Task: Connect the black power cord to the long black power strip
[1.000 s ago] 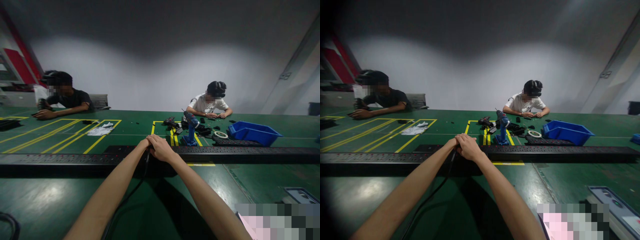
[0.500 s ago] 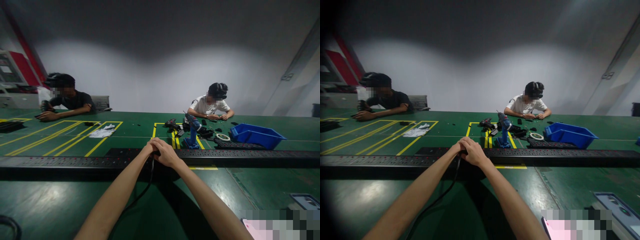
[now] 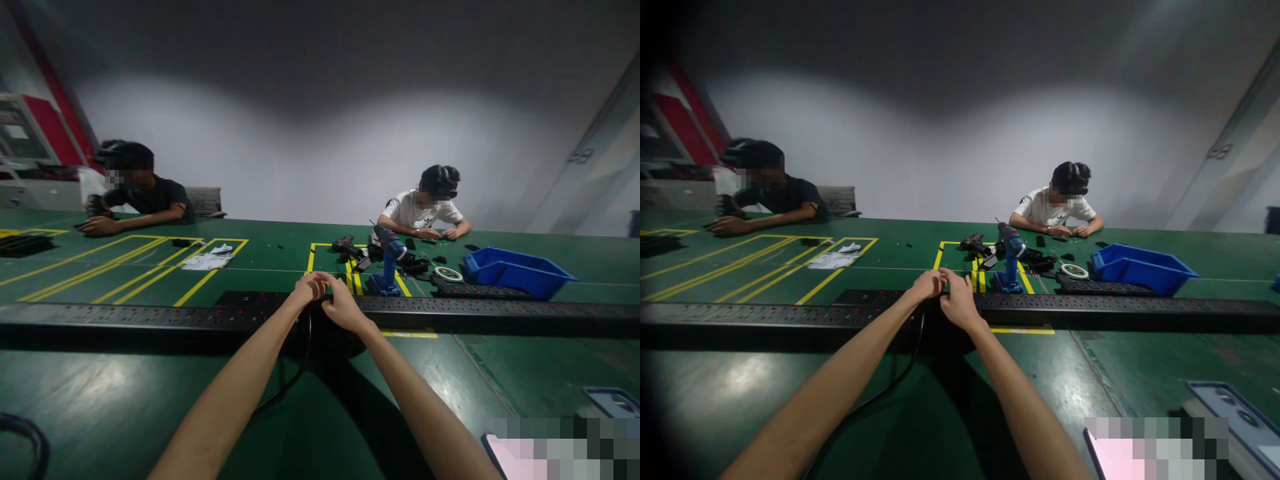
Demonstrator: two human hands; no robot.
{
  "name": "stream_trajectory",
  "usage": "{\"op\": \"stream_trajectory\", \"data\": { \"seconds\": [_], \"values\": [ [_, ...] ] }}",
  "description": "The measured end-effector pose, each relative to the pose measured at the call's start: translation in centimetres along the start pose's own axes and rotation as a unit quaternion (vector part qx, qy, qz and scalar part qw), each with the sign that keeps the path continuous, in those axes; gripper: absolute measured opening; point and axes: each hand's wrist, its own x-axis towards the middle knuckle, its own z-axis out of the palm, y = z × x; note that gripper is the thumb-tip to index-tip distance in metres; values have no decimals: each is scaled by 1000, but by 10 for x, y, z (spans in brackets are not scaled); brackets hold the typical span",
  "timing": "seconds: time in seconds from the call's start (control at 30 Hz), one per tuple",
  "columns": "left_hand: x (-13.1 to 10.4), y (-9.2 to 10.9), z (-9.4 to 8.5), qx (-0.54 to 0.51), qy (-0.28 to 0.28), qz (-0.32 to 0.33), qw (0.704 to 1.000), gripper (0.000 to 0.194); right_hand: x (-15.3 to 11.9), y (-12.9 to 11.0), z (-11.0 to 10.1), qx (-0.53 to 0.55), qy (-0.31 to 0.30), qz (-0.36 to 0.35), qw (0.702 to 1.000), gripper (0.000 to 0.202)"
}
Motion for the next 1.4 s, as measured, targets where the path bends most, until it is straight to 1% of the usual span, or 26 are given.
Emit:
{"op": "stream_trajectory", "data": {
  "seconds": [0.07,0.1,0.13,0.17,0.2,0.27,0.33,0.43,0.5,0.53,0.6,0.67,0.77,0.87,0.97,1.13,1.2,1.3,1.4],
  "values": [
    [-3,0,0,4,14,-27,1000,48,-3,12,5,-49,48,107,992,65],
    [-4,0,0,2,21,-38,999,53,-5,18,7,-71,56,157,983,59],
    [-6,0,0,-4,26,-42,999,57,-6,23,10,-88,54,193,976,53],
    [-7,0,-1,-14,31,-43,998,61,-7,26,12,-99,43,213,971,48],
    [-8,0,-1,-26,35,-40,998,63,-8,29,14,-105,30,218,970,44],
    [-13,-2,-4,-48,51,-34,997,65,-10,31,16,-112,14,204,972,40],
    [-20,-6,-8,-55,81,-34,995,60,-10,31,16,-119,11,195,974,38],
    [-40,-22,-17,-33,137,-33,990,46,-11,31,16,-130,9,184,974,35],
    [-57,-37,-23,-35,153,-6,988,37,-11,30,15,-140,1,173,975,35],
    [-65,-44,-26,-52,146,21,988,31,-12,30,15,-145,-4,168,975,34],
    [-79,-55,-30,-87,122,79,986,31,-12,28,14,-154,-11,163,974,33],
    [-89,-60,-32,-82,113,106,984,33,-12,27,13,-158,-15,161,974,32],
    [-94,-56,-28,-30,119,125,985,33,-13,25,13,-169,-19,164,972,32],
    [-91,-46,-20,2,117,144,983,35,-12,24,13,-185,-25,168,968,33],
    [-88,-39,-13,15,129,144,981,35,-12,25,13,-192,-26,167,967,33],
    [-89,-39,-8,35,163,148,975,34,-10,28,15,-191,-27,176,965,34],
    [-91,-40,-7,41,175,144,973,34,-8,30,17,-187,-23,179,966,33],
    [-92,-40,-5,45,197,120,972,33,-7,32,19,-174,-10,188,966,32],
    [-92,-41,-3,48,190,94,976,30,-6,33,21,-172,-5,200,965,31]
  ]
}}
